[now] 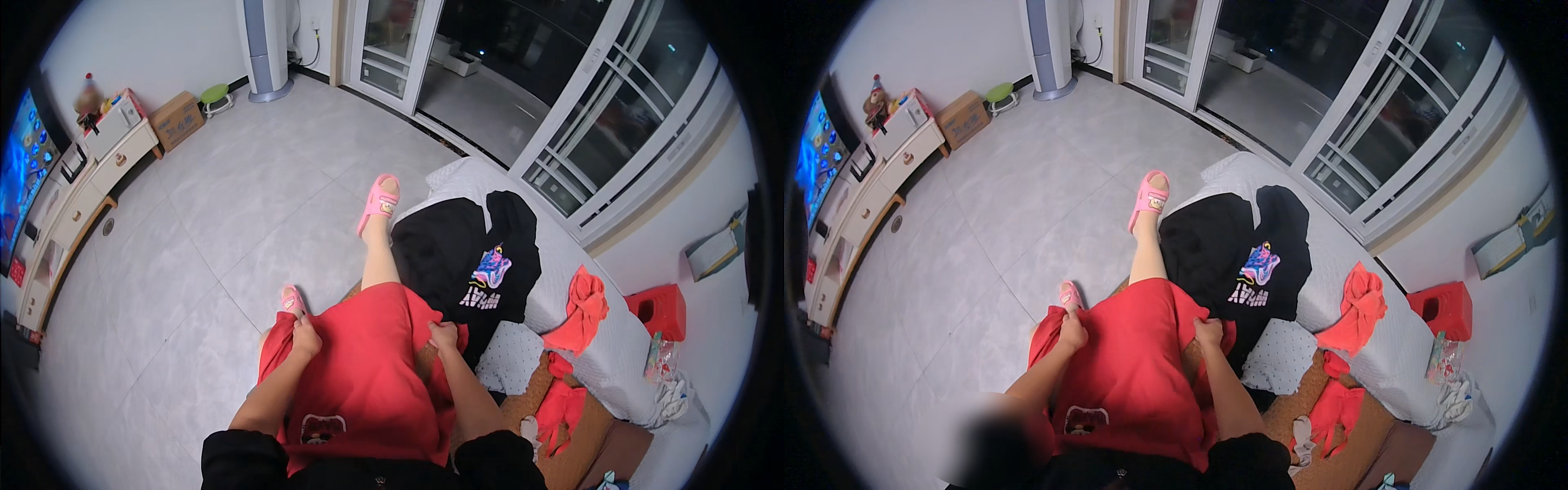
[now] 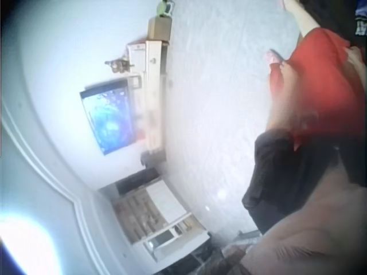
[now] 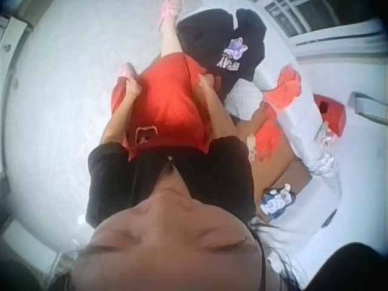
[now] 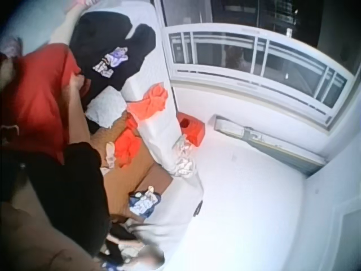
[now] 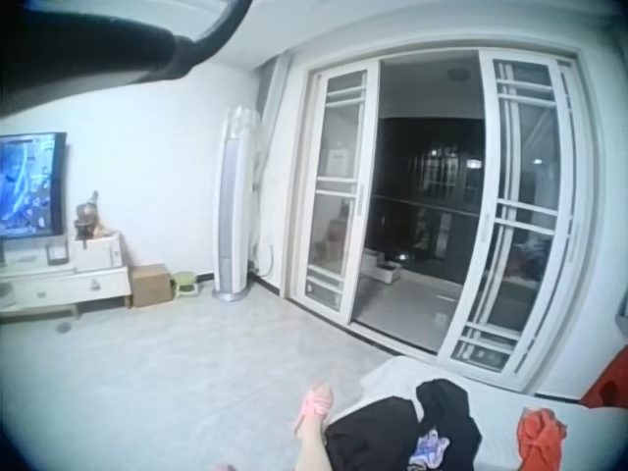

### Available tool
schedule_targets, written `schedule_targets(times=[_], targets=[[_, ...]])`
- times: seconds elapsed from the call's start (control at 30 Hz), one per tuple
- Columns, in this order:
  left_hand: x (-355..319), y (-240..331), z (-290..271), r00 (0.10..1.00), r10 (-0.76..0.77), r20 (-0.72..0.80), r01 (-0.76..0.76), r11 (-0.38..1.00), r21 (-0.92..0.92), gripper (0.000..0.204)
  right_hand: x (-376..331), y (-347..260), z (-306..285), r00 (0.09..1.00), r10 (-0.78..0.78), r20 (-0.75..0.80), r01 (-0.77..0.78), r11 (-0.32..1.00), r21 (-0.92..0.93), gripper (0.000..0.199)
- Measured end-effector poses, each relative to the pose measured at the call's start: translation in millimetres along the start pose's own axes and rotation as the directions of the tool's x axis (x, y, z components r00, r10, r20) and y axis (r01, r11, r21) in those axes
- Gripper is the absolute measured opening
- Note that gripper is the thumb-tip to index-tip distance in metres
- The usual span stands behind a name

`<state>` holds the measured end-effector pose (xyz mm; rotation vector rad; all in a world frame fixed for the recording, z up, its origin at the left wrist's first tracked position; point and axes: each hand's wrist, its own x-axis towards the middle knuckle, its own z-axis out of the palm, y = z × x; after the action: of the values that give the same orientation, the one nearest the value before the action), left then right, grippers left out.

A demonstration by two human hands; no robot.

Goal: The person sits on a woven mat on the floor and folds several pieces of clothing by hand. They handle a black pair of shorts, a red t-shirt, and a black t-shirt, smoothing and folding each item into a neat stack.

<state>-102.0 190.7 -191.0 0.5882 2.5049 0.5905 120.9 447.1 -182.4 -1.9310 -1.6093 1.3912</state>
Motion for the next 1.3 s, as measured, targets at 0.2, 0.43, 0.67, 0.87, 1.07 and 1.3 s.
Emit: schedule_targets(times=[0.2, 0.43, 0.67, 0.87, 1.07, 1.3], targets=[[58, -20, 4, 0.955, -0.295, -0.028, 0.291, 0.952, -0.098, 0.041, 18, -2, -38, 0.914, 0.015, 0.404, -0.096, 0.979, 0.18, 0.018], [67, -17, -63, 0.869, 0.007, 0.495, 0.338, 0.722, -0.604, 0.028, -18, -55, -106, 0.898, -0.184, 0.4, -0.024, 0.886, 0.463, 0.015], [-82, 34, -174, 0.865, 0.478, 0.152, -0.219, 0.634, -0.742, 0.021, -87, -70, -195, 0.85, -0.311, 0.426, 0.125, 0.903, 0.411, 0.013], [-173, -2, -176, 0.711, 0.657, 0.249, -0.575, 0.748, -0.331, 0.019, -118, 16, -235, 0.764, -0.356, 0.538, 0.511, 0.842, -0.17, 0.017], [-202, -36, -145, 0.866, 0.499, -0.013, -0.485, 0.836, -0.258, 0.031, -136, 35, -219, 0.907, -0.132, 0.4, 0.077, 0.985, 0.152, 0.016], [-218, -72, -138, 0.776, 0.572, 0.266, -0.48, 0.809, -0.338, 0.033, -115, 78, -213, 0.819, -0.278, 0.501, 0.232, 0.961, 0.154, 0.012]])
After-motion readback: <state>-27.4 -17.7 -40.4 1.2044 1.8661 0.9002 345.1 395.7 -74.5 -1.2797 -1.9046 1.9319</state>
